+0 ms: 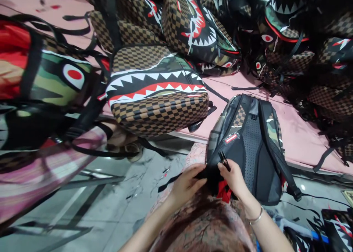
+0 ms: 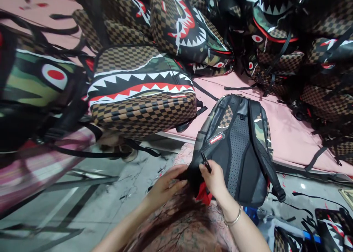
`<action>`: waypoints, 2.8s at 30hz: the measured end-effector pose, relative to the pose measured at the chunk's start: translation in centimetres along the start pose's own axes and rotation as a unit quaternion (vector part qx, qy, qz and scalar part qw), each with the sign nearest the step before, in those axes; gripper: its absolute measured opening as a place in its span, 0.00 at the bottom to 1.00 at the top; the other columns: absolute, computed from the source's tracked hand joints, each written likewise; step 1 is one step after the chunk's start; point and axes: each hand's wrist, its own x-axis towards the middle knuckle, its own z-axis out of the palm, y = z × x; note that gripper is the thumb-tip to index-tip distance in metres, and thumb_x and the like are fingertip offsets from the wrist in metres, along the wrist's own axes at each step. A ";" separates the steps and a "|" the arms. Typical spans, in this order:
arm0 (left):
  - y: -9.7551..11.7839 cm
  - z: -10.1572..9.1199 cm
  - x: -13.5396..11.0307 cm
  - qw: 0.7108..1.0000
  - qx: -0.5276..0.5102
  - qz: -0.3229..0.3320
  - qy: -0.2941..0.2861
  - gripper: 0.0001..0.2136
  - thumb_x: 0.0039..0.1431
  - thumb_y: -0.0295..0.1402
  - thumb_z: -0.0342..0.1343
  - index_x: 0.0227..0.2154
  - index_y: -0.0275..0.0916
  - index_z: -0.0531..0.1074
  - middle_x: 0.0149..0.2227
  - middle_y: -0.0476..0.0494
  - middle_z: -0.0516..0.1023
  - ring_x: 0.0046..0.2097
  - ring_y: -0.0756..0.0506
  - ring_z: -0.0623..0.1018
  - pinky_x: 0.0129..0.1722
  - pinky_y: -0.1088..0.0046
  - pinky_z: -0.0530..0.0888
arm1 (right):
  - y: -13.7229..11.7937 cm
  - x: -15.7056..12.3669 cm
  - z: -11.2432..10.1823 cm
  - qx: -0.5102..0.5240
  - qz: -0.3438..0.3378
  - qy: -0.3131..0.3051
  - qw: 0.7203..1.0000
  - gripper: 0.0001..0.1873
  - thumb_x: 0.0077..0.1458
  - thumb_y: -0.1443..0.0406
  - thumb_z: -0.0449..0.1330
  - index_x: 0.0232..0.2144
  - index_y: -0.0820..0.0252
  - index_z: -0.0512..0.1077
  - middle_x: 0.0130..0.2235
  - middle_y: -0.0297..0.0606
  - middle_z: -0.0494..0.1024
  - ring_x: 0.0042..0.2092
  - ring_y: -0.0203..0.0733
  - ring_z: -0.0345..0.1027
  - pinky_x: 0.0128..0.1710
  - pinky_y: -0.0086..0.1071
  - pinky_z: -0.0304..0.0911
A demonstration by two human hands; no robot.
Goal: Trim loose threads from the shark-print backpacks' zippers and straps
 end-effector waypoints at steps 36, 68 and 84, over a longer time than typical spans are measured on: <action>7.9 4.1 1.1 0.983 -0.146 -0.056 0.101 0.12 0.41 0.33 0.60 0.32 0.36 0.72 0.32 0.46 0.76 0.36 0.45 0.74 0.38 0.71 0.69 | -5.6 -4.0 -6.0 -0.454 -0.376 0.172 0.789 0.11 0.59 0.68 0.50 0.39 0.61 0.71 0.31 0.39 0.73 0.31 0.38 0.64 0.32 0.32 0.58; 7.3 3.6 1.2 0.981 -0.158 -0.055 0.095 0.11 0.39 0.30 0.60 0.30 0.36 0.73 0.29 0.47 0.75 0.35 0.45 0.74 0.36 0.71 0.70 | -6.9 -3.6 -6.5 -0.479 -0.404 0.131 0.768 0.12 0.59 0.69 0.48 0.40 0.61 0.71 0.32 0.40 0.72 0.32 0.39 0.63 0.32 0.33 0.57; 7.0 3.4 1.5 0.980 -0.171 -0.048 0.087 0.09 0.38 0.30 0.60 0.27 0.37 0.73 0.28 0.48 0.74 0.32 0.47 0.73 0.35 0.72 0.70 | -7.3 -3.8 -7.3 -0.488 -0.414 0.127 0.758 0.12 0.59 0.69 0.48 0.40 0.62 0.70 0.33 0.41 0.72 0.33 0.40 0.63 0.32 0.33 0.56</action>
